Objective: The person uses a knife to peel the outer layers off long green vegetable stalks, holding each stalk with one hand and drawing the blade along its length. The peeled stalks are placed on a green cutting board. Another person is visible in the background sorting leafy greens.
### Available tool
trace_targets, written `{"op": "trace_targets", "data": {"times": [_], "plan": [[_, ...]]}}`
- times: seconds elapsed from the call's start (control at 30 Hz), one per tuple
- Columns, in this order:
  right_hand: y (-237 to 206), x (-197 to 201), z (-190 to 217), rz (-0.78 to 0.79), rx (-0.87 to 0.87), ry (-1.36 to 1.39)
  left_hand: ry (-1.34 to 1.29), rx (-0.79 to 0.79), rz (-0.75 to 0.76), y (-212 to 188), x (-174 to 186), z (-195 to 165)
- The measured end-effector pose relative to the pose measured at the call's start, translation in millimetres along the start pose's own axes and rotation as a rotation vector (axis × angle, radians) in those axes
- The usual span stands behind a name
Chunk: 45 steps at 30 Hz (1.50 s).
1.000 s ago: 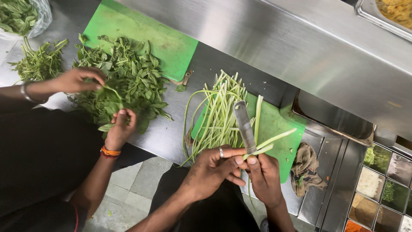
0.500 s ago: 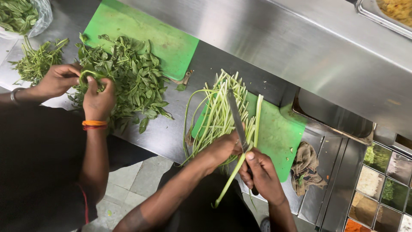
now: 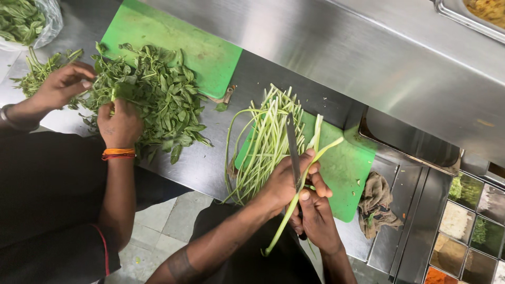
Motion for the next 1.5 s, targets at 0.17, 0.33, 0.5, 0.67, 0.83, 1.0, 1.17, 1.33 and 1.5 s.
{"op": "trace_targets", "data": {"times": [0.17,0.33,0.5,0.67,0.83,1.0,1.17,1.33,1.5], "plan": [[2,0,3,0.113,0.099,-0.037,-0.055,0.056,-0.053,2,1,4],[5,0,1,0.119,0.1,-0.035,-0.087,0.012,-0.05,8,4,4],[10,-7,13,0.139,0.164,-0.196,0.015,-0.051,-0.228,17,27,-2],[14,-21,24,0.169,0.217,-0.464,-0.105,-0.084,-0.323,28,51,-12],[2,-41,17,0.363,0.125,-0.465,-0.106,-0.126,-0.336,27,72,-27],[-32,-48,18,0.697,0.072,-0.562,-0.131,-0.182,-0.47,25,117,-70],[-39,-28,59,0.47,0.321,-0.495,0.28,-0.299,-0.606,-12,115,-96],[-11,30,61,-0.152,0.172,-0.389,0.488,-0.388,-0.505,-56,63,-78],[21,34,86,-0.371,0.319,-0.143,0.543,-0.318,-0.451,-81,30,-57]]}}
Point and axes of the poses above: each hand's wrist, its own y-axis towards the middle knuckle, its own x-axis out of the back of the hand, z = x × y, the point moved 9 cm from there along y, towards the middle knuckle, and after that the axes turned 14 degrees about x, right-handed, at the moved point
